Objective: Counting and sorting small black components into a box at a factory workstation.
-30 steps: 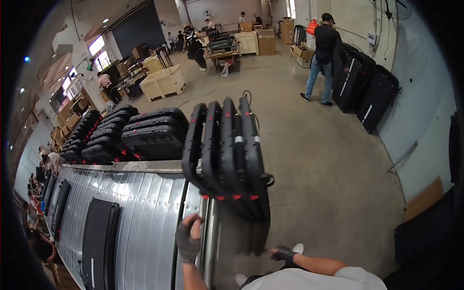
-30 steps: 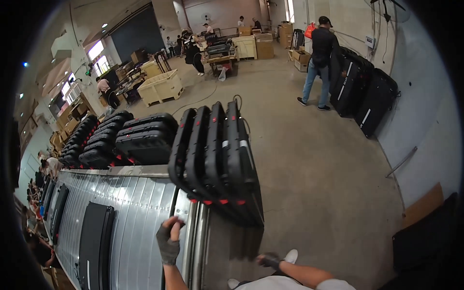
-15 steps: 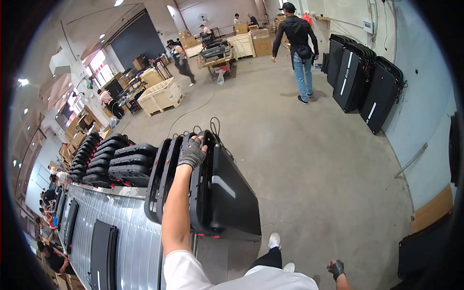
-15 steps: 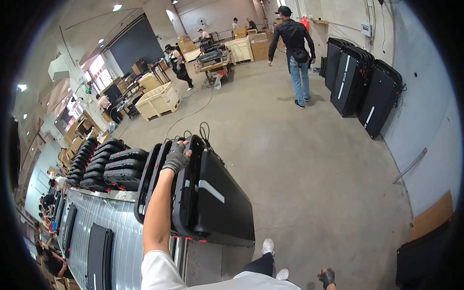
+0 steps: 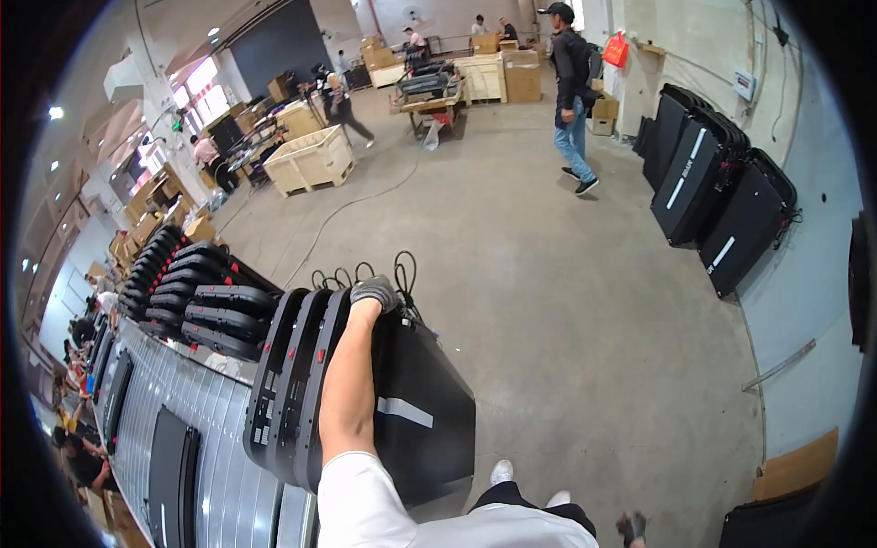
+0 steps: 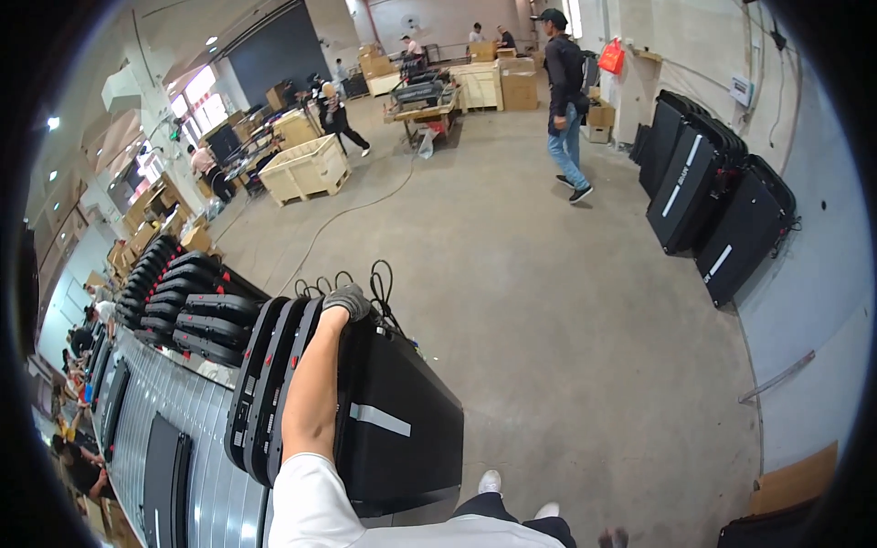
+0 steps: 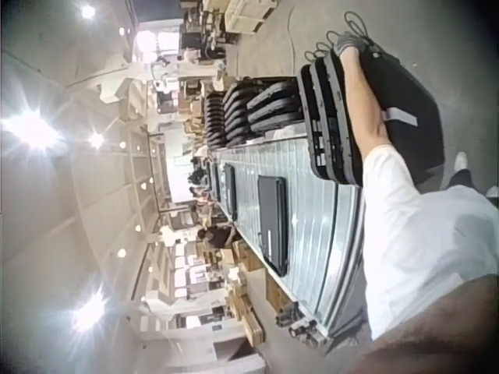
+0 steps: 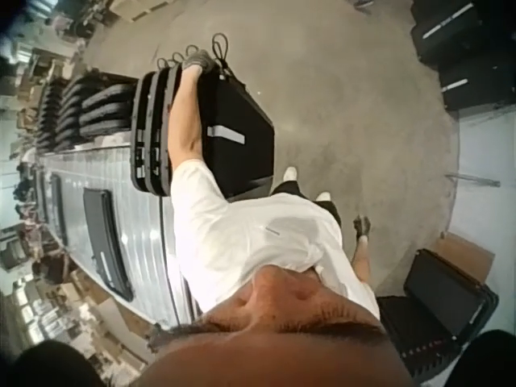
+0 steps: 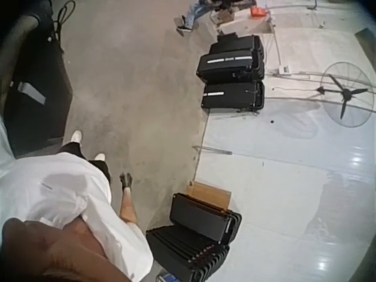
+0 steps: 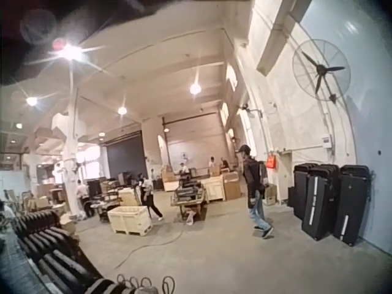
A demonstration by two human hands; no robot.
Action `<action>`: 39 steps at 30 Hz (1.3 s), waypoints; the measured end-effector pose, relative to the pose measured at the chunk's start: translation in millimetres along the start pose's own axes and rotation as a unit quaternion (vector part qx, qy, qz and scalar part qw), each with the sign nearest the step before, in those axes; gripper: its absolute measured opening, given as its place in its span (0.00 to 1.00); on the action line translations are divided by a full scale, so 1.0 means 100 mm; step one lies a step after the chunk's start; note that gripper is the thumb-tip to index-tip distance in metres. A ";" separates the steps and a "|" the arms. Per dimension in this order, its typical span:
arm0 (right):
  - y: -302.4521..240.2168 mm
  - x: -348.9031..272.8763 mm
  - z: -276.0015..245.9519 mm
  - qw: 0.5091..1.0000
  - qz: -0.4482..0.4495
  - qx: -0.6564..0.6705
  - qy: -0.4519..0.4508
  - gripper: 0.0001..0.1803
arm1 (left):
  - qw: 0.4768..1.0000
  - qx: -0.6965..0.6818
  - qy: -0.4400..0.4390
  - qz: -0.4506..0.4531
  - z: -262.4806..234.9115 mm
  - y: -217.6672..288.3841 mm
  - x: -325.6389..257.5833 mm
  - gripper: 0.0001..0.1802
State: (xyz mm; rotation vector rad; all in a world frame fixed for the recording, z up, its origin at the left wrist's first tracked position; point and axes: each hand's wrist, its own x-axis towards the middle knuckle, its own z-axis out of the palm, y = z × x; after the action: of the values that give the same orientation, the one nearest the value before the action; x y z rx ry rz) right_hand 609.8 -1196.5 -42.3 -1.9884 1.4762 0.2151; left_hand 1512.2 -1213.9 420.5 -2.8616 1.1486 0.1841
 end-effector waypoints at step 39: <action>-4.42 -0.18 1.00 0.859 -0.444 0.060 -0.247 0.24 | 0.950 0.049 0.156 -0.267 1.31 0.02 -8.65 0.17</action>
State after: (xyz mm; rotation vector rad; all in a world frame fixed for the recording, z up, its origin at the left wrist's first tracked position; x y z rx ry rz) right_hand 1027.0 -1052.8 63.8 -2.0842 0.1744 0.1964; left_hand 878.8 -610.5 402.7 -3.0458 0.3497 -0.3484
